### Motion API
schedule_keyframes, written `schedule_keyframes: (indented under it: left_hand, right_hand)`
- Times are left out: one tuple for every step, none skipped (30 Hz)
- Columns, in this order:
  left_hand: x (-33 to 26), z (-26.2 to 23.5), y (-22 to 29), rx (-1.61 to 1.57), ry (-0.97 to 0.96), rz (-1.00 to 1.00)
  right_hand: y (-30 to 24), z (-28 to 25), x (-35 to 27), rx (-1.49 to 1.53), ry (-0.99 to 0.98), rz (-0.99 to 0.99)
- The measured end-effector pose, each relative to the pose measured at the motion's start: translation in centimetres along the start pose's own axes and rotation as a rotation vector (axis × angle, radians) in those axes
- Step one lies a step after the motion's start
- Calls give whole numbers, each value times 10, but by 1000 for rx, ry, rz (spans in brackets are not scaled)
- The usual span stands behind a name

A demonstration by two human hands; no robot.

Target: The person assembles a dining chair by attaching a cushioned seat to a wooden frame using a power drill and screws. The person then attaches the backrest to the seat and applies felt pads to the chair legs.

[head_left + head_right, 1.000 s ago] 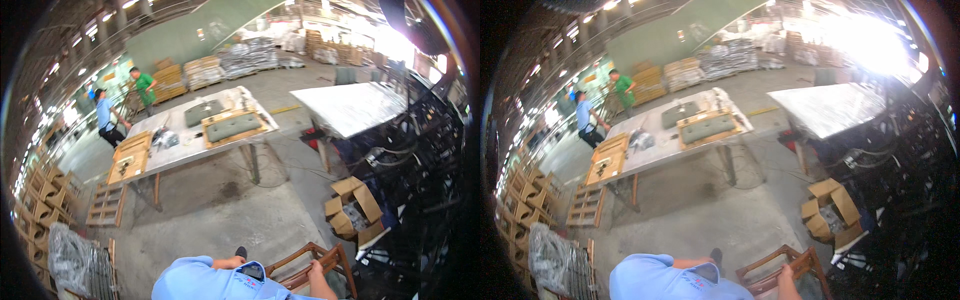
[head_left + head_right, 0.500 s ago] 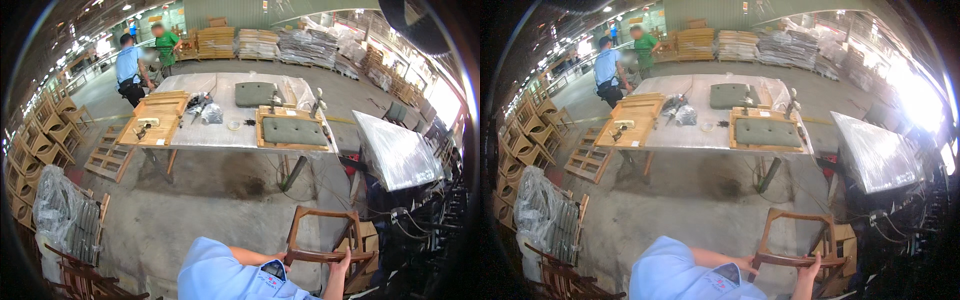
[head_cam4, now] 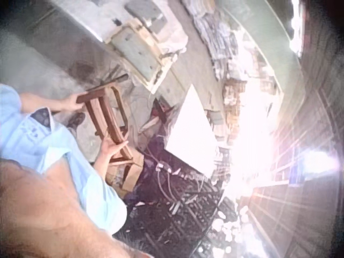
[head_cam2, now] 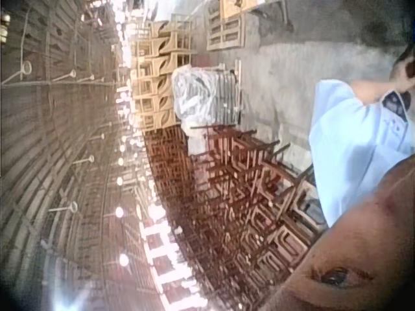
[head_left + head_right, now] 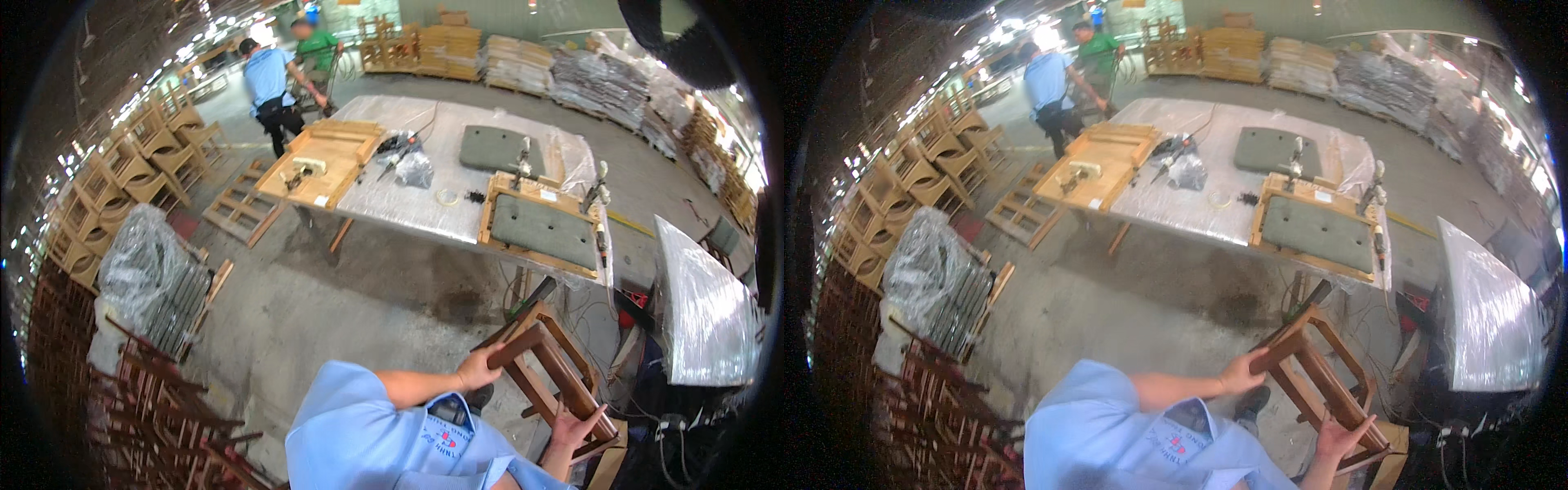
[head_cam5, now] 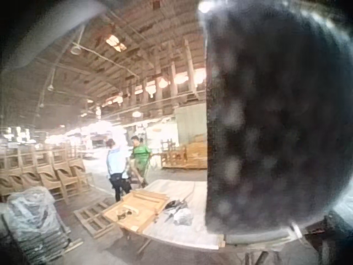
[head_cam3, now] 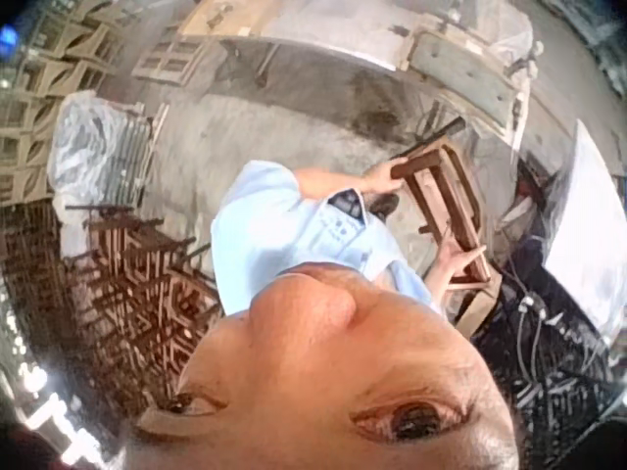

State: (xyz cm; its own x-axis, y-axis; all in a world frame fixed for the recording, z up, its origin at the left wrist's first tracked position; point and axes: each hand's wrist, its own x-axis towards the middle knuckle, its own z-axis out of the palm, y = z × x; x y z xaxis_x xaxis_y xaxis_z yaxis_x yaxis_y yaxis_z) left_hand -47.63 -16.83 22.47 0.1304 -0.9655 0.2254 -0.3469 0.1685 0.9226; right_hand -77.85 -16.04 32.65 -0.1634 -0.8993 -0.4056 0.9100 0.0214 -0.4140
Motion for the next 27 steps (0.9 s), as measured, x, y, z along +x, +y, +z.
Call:
schedule_keyframes:
  left_hand:
    - [9, 4, -4, 31, -72, -124]
    - [27, 3, -6, 68, -149, -231]
    - [35, 7, -15, 83, -130, -230]
    - [44, 9, -9, 110, -140, -263]
    - [50, 12, -3, 136, -152, -297]
    - [57, 14, 4, 163, -165, -332]
    - [59, 13, 15, 220, -150, -362]
    - [70, 12, 24, 219, -168, -385]
    - [81, 10, 35, 219, -190, -409]
    - [89, 14, 41, 212, -214, -430]
    - [93, 15, 42, 230, -173, -428]
    - [96, 14, 43, 253, -138, -424]
    - [94, 15, 47, 272, -115, -427]
    - [97, 14, 46, 292, -120, -427]
    - [85, 22, 3, 118, -31, -301]
    - [106, 24, 35, 139, -95, -427]
    - [116, 16, 65, 181, -121, -539]
    - [102, 10, 59, 71, -33, -599]
    - [89, 3, 44, 63, -17, -565]
    - [94, -1, 53, 106, -21, -607]
    - [93, -1, 48, 60, -12, -558]
    - [98, 2, 46, 59, -14, -575]
    - [108, 4, 45, 62, -11, -585]
    - [118, 4, 46, 64, -5, -595]
    - [133, 0, 56, 47, -23, -692]
    - [153, -4, 81, 104, -2, -703]
    - [154, -14, 74, 36, -15, -783]
  right_hand:
    - [1, -10, 21, 43, -25, 59]
    - [2, -10, 36, 108, -37, 127]
    - [3, -4, 42, 103, -37, 178]
    - [2, 2, 50, 111, -38, 214]
    - [-3, 1, 63, 92, -62, 262]
    - [-10, -2, 73, 76, -86, 310]
    - [-16, -5, 82, 50, -104, 368]
    - [-21, -3, 92, -2, -146, 385]
    - [-25, -2, 99, -50, -187, 403]
    - [-32, -2, 108, -101, -229, 413]
    - [-35, -3, 119, -122, -247, 439]
    - [-34, -4, 132, -137, -262, 462]
    - [-36, -6, 139, -151, -262, 482]
    - [-36, 4, 145, -184, -243, 484]
    - [-40, 14, 150, -244, -243, 507]
    - [-55, 6, 161, -381, -314, 493]
    - [-67, 21, 167, -509, -310, 591]
    - [-87, 35, 165, -807, -430, 588]
    - [-108, 11, 170, -844, -396, 439]
    - [-125, -8, 181, -876, -376, 279]
    - [-121, 6, 175, -872, -204, 168]
    - [-112, 21, 162, -875, -29, 69]
    - [-98, 10, 162, -1254, -95, -41]
    - [-90, 1, 154, -1069, 22, 50]
    - [-97, -4, 161, -1077, 6, -90]
    - [-103, -7, 166, -1087, -8, -222]
    - [-108, 18, 172, -1362, 16, -518]
